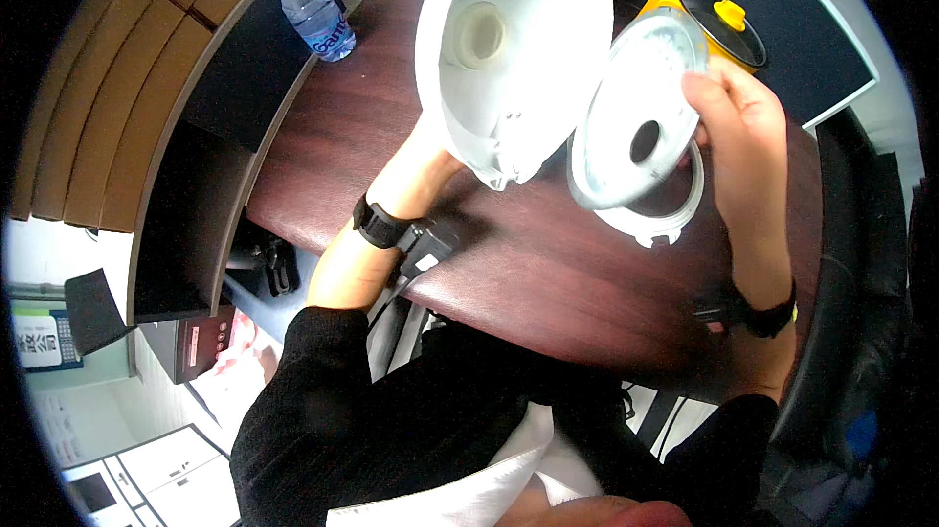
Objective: The person disassembles a white circular appliance lid using a screwdriver to remove screws. They wipe the metal interior with a cloth, inspect the parts, and then reassemble the lid by screwing the components back together.
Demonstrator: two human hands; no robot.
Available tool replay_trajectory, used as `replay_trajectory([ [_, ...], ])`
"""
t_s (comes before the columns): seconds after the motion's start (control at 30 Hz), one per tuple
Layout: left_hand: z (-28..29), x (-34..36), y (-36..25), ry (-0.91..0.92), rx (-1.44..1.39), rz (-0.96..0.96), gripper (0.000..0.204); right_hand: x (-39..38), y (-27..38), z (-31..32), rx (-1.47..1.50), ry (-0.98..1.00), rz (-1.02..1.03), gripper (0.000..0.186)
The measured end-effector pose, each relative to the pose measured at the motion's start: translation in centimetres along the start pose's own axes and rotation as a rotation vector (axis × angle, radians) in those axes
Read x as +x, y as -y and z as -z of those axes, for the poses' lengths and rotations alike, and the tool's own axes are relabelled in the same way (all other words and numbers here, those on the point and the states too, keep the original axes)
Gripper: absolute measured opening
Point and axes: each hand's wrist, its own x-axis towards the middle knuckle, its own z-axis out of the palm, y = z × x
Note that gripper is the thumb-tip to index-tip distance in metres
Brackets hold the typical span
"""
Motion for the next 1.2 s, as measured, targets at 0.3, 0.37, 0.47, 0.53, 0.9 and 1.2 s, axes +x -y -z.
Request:
replay_trajectory([
  [0.3, 0.3, 0.4, 2.4, -0.021, 0.074, 0.002, 0.034, 0.2, 2.2, -7.1, -0.401, -0.194, 0.535, 0.025],
  [0.37, 0.7, -0.1, 2.6, -0.018, 0.120, 0.025, 0.033, 0.6, 1.9, -8.7, -0.316, -0.158, 0.467, 0.023],
  [0.47, 0.3, -0.5, 2.1, 0.231, -0.243, 0.156, 0.024, 1.7, 0.4, -10.8, -0.095, -0.069, 0.355, 0.016],
  [0.53, 1.8, -1.5, 2.5, -0.030, 0.046, 0.167, 0.023, 2.6, -0.8, -12.5, 0.093, -0.021, 0.344, 0.014],
  [0.9, 7.6, -1.0, 5.8, 0.316, 0.113, -0.065, 0.048, 4.9, -1.9, -11.1, -0.471, 0.342, 0.608, 0.025],
  [1.2, 5.4, -0.5, 3.1, 0.025, -0.454, 0.205, 0.029, 6.4, -2.6, -11.6, -0.713, 0.459, 0.733, 0.026],
])
